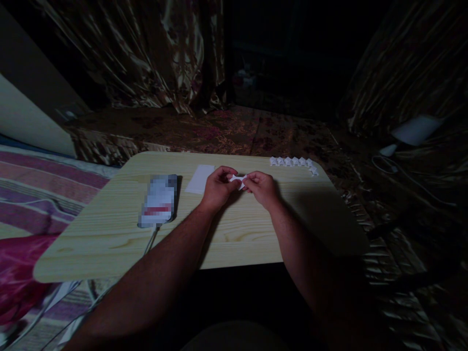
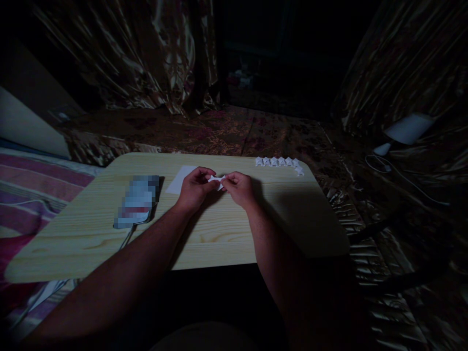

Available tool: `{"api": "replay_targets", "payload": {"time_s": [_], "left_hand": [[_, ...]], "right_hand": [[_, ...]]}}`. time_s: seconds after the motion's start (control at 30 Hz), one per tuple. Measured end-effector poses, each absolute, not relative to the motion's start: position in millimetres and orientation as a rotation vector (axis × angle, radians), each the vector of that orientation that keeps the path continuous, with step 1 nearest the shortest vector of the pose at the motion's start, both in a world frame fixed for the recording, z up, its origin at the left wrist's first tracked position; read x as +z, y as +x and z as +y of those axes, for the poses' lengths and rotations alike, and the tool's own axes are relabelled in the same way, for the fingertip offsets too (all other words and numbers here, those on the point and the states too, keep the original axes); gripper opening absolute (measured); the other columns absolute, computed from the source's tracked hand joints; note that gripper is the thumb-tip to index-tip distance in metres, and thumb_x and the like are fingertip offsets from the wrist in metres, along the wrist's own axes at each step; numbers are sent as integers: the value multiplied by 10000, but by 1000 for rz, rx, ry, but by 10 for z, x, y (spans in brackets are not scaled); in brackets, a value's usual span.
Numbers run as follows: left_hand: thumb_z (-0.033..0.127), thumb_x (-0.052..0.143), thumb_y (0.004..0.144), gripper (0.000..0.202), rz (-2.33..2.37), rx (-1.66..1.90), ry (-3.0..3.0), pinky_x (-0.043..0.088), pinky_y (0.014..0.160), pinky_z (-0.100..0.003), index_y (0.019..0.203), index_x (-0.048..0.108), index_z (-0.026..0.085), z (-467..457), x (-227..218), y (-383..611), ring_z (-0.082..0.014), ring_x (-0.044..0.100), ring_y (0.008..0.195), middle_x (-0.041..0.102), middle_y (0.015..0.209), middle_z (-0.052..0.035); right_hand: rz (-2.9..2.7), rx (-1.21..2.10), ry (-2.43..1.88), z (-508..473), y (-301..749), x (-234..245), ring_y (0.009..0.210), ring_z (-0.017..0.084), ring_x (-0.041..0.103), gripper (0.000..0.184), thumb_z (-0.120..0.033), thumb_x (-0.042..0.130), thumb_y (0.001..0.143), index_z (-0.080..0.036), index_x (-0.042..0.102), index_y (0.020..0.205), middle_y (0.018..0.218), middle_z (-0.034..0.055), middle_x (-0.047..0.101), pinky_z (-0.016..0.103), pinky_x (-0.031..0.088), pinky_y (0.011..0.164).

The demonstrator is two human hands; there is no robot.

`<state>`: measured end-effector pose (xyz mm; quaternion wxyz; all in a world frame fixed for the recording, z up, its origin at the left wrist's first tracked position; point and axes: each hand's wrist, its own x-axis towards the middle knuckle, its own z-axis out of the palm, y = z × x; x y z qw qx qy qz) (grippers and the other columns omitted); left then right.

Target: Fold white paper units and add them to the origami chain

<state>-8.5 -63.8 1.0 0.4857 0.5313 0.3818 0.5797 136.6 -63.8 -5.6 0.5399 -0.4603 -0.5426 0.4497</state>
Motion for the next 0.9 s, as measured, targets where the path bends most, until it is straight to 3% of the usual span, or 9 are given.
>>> {"api": "replay_targets", "payload": {"time_s": [0.23,0.9], "left_hand": [[231,722,639,197,973,1427,1413,372,550,-224,814,664,161,-623,-19,-104,-98,492,584,591,674,5],[227,718,626,195,1023,1399,1388,386,535,-230,797,652,160,-612,-41,-104,-110,515,569,605,674,-3]], "right_hand": [[-1295,1060,-1066,-633,1361,-60,540,113,594,189,-333,662,705,-163,599,757,602,-2,633,206,451,491],[-1306,1047,-1089,-656,1352,-41,518,109,576,157,-321,637,694,-172,599,729,574,-14,616,208,442,485]]}}
